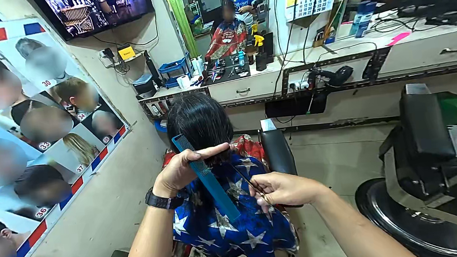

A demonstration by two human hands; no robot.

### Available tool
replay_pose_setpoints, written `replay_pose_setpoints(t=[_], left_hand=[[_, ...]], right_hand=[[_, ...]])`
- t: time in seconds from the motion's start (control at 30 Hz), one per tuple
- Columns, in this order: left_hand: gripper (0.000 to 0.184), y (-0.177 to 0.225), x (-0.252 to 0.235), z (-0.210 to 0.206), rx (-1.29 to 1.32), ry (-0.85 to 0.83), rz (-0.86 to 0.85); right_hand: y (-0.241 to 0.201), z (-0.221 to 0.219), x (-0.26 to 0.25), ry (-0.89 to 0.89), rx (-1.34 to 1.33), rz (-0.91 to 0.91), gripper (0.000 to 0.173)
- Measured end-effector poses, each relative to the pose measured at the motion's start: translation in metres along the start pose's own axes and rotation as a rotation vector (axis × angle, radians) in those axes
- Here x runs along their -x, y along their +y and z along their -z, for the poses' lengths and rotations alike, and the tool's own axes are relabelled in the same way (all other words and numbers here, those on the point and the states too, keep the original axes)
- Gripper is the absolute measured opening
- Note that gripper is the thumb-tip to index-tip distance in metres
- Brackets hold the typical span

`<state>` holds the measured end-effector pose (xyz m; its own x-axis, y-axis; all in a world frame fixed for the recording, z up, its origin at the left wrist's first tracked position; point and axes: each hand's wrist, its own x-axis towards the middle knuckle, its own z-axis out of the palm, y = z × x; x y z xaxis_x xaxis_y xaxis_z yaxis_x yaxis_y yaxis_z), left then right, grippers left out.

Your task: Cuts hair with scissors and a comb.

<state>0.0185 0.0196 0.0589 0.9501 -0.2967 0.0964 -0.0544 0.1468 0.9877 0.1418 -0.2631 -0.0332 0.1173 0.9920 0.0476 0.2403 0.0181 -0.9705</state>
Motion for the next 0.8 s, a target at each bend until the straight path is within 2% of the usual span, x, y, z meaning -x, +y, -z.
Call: replay_pose_setpoints(t=[0.1, 0.2, 0.37, 0.47, 0.6, 0.8], left_hand=[[0.054, 0.000, 0.001, 0.001, -0.001, 0.010, 0.008], [0.053, 0.000, 0.001, 0.001, 0.021, 0.020, 0.008], [0.053, 0.000, 0.000, 0.000, 0.024, 0.019, 0.001], [0.052, 0.000, 0.000, 0.000, 0.008, 0.026, -0.002], [0.052, 0.000, 0.000, 0.002, 0.023, 0.018, 0.001], [0.053, 0.000, 0.000, 0.000, 0.021, 0.011, -0.002]], right_hand=[[0.002, 0.002, 0.003, -0.038, -0.036, -0.036, 0.029], [-0.007, 0.005, -0.005, -0.040, 0.011, 0.001, 0.033], [-0.001, 0.006, -0.007, -0.025, 0.015, 0.002, 0.023], [0.005, 0.007, -0.001, -0.046, -0.024, -0.026, 0.023], [-0.007, 0.010, -0.007, -0.060, 0.015, 0.017, 0.030], [0.004, 0.011, 0.002, -0.080, -0.028, -0.035, 0.023]])
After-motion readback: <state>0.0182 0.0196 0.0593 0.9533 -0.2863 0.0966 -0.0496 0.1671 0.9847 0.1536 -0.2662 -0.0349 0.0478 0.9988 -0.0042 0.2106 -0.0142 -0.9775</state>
